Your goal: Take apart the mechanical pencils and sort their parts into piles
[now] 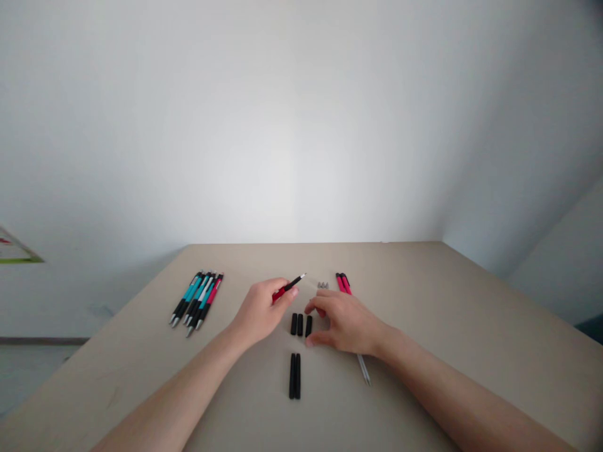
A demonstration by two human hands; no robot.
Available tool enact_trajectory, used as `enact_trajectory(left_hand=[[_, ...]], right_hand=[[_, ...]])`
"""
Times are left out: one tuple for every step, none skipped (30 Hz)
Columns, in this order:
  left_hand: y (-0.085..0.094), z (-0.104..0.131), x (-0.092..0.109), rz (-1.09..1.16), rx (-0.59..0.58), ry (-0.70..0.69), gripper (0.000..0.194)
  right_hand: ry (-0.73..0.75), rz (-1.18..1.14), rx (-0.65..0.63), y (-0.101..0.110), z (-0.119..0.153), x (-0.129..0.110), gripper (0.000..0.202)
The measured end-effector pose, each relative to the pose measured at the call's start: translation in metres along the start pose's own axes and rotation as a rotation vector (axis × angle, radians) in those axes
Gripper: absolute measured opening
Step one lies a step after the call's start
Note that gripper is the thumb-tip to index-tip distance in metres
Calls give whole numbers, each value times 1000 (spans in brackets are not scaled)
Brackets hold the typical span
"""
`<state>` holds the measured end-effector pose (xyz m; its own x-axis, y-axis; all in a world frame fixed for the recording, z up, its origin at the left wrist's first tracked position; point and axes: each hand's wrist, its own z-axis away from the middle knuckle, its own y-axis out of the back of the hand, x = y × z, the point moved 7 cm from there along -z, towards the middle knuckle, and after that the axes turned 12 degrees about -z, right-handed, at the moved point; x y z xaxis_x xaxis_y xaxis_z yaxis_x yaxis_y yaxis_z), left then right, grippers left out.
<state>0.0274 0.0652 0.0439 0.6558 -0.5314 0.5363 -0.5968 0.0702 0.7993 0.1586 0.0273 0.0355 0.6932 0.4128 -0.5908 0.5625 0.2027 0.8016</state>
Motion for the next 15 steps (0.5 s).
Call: enact_trajectory(left_hand=[[0, 0, 0, -4, 0, 2, 35], [0, 0, -1, -7, -1, 5, 36], [0, 0, -1, -9, 0, 6, 36], [0, 0, -1, -11, -2, 6, 36], [0, 0, 0, -12, -2, 5, 36], [1, 0, 0, -12, -2, 4, 35], [1, 0, 0, -12, -3, 3, 35], [1, 0, 0, -12, -3, 2, 34], [1, 0, 0, -11, -4, 1, 35], [1, 0, 0, -11, -4, 1, 35], [1, 1, 0, -12, -4, 3, 35], [1, 1, 0, -15, -5, 4, 35], [1, 1, -1, -18, -5, 8, 35], [0, 1, -2, -22, -7, 12, 36], [0, 2, -2, -26, -7, 15, 36]], right_hand=[[-4, 1, -10, 0, 0, 0, 41], [-6, 2, -16, 0, 0, 0, 39], [-10, 2, -17, 0, 0, 0, 37], [-13, 1, -16, 0, 0, 0, 36], [-15, -2, -13, -1, 0, 0, 36], [-14, -6, -11, -1, -1, 0, 35], [-13, -11, -7, -2, -1, 0, 35], [-10, -16, -3, -2, -2, 0, 37], [-8, -18, 2, -2, -2, 0, 39], [-7, -18, 6, -2, -2, 0, 42], [-8, -14, 10, -1, -1, 0, 44], [-12, -8, 14, -1, -1, 0, 44], [-16, -1, 16, 0, -1, 1, 41], [-18, 4, 14, 1, 0, 0, 38], [-18, 6, 10, 2, 0, 0, 33]])
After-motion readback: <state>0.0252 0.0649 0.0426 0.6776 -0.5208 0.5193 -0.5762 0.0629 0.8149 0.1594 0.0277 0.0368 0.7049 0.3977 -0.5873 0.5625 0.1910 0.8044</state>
